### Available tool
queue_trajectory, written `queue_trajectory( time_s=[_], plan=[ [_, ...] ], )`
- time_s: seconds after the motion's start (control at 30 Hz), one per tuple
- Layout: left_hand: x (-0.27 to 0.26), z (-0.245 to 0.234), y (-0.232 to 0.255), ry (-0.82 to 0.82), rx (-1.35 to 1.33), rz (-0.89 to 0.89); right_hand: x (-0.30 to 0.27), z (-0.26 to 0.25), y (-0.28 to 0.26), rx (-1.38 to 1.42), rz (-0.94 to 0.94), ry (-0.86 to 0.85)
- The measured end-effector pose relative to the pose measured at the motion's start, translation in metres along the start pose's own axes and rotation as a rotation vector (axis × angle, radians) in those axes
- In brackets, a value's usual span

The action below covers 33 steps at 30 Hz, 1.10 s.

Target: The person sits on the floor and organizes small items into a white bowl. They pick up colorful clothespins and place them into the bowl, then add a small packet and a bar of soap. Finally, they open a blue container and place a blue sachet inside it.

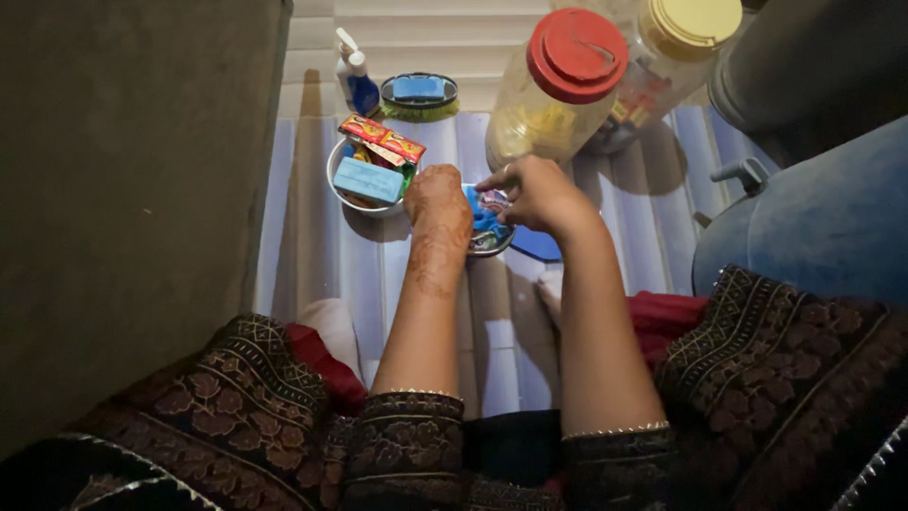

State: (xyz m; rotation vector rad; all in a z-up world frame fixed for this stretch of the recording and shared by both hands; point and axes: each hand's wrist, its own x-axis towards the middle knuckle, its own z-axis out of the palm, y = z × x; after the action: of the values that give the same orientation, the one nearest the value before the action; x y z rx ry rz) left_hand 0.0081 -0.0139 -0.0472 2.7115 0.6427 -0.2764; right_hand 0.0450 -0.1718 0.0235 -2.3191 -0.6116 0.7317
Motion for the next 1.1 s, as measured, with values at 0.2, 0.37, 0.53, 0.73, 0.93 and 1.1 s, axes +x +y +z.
queue_trajectory(
  time_s=[0.2, 0.37, 0.53, 0.73, 0.93, 1.1],
  plan=[
    [0.015, 0.011, -0.009, -0.026, 0.034, 0.012, 0.014, 0.027, 0.009, -0.063, -0.045, 0.136],
    [0.014, 0.034, -0.036, 0.259, -0.178, 0.242, 0.04, 0.049, 0.02, -0.21, -0.069, 0.284],
    [0.021, 0.018, -0.034, 0.01, -0.204, 0.14, 0.059, 0.073, 0.016, -0.384, -0.053, 0.488],
    [-0.005, 0.017, -0.031, 0.242, -0.186, 0.166, 0.036, 0.088, -0.013, -0.458, -0.094, 0.493],
    [-0.04, -0.005, -0.046, 0.141, -0.501, 0.283, 0.029, 0.051, 0.025, -0.142, -0.096, 0.306],
    [-0.029, -0.02, -0.049, 0.074, -0.508, 0.345, 0.018, 0.017, 0.047, 0.184, -0.142, 0.245]
  ],
)
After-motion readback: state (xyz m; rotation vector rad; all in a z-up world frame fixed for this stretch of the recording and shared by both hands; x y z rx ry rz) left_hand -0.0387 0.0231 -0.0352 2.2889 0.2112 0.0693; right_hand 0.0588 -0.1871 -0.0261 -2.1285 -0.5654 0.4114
